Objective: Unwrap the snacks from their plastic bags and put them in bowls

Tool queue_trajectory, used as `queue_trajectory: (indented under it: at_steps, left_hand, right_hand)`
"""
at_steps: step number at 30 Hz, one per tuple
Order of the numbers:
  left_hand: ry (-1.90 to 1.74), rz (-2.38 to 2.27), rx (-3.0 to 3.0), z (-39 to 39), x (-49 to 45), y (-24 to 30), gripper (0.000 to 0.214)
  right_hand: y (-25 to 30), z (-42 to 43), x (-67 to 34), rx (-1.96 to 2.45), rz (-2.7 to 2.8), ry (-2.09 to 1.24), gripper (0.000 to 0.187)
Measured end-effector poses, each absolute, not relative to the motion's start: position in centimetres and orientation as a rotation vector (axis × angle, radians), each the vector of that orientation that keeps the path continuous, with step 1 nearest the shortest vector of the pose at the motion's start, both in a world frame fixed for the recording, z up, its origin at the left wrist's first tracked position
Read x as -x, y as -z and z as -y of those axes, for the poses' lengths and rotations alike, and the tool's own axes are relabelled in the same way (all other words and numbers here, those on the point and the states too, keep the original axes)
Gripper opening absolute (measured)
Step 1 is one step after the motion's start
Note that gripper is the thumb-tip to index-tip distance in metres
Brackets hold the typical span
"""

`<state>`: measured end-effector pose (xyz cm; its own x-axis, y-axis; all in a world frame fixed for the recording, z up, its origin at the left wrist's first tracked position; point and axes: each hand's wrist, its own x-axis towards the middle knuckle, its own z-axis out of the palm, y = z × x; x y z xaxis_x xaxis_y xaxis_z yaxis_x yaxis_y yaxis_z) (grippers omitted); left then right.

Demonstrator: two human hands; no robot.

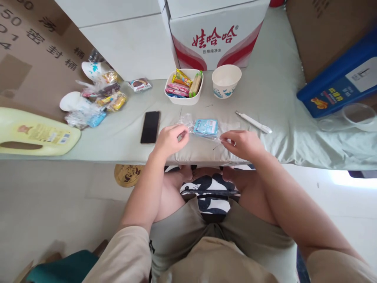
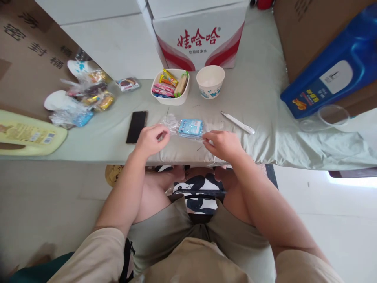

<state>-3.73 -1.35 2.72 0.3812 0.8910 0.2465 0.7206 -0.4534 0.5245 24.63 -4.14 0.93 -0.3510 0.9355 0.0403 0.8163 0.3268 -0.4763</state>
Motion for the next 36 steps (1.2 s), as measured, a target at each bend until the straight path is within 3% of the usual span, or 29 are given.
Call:
queue_trajectory:
  at_steps: [4,8,10,12,15,18,20,24,29,36]
  left_hand:
    - [-0.288,-1.559,-2.219,2.4,4.8,-2.5,0.009]
    - [0.052,-1.748,-2.062,3.1,4.9,-3.0,0.032]
    - [0.102,-1.843,-2.026,3.1,4.5,-3.5,0.033]
    - [-0.024,-1.966,-2.019,3.0,4.1,-3.8,0.032]
    - [-0.401,-1.953,-2.144,2.2,3.7,-3.5,0.055]
    - [-0.614,-1.677,-2.334,0.9,3.9,-2.1,0.070]
    - [-0.602,-1.523,-2.341,-0.2,3.8,-0.8,0.061]
    - [-0.684,-1.487,-2.000,-2.3,2.7,1.0,0.010]
    - [-0.887,-1.328,-1.016,-3.7,0.7,0.1,0.008]
    - [-0.732,-1.048,-0.638,-4.2,1.3,-0.8,0.011]
  right_hand:
    - [-0.3,4.3,-24.7,1.666,2.366,-0.644,0.036]
    - [-0.2,4.1,-24.2,1.770,2.330,-0.477,0.041]
    - [-0.3,4.0,-23.6,1.934,2.235,-0.403,0.049]
    - [-0.5,3.9,-22.9,2.061,2.089,-0.324,0.060]
    - [-0.9,3.8,-21.6,2.075,1.920,-0.215,0.069]
    - [-1.2,3.7,-20.4,1.972,1.912,-0.152,0.050]
    - [-1.1,3.6,-19.7,1.833,2.073,-0.200,0.038]
    - [0.3,3.1,-18.9,1.484,2.407,-0.347,0.030]
    - [2.0,2.1,-18.7,1.497,2.407,-0.377,0.056]
    - [2.0,1.6,-19.6,1.418,2.282,-0.486,0.049]
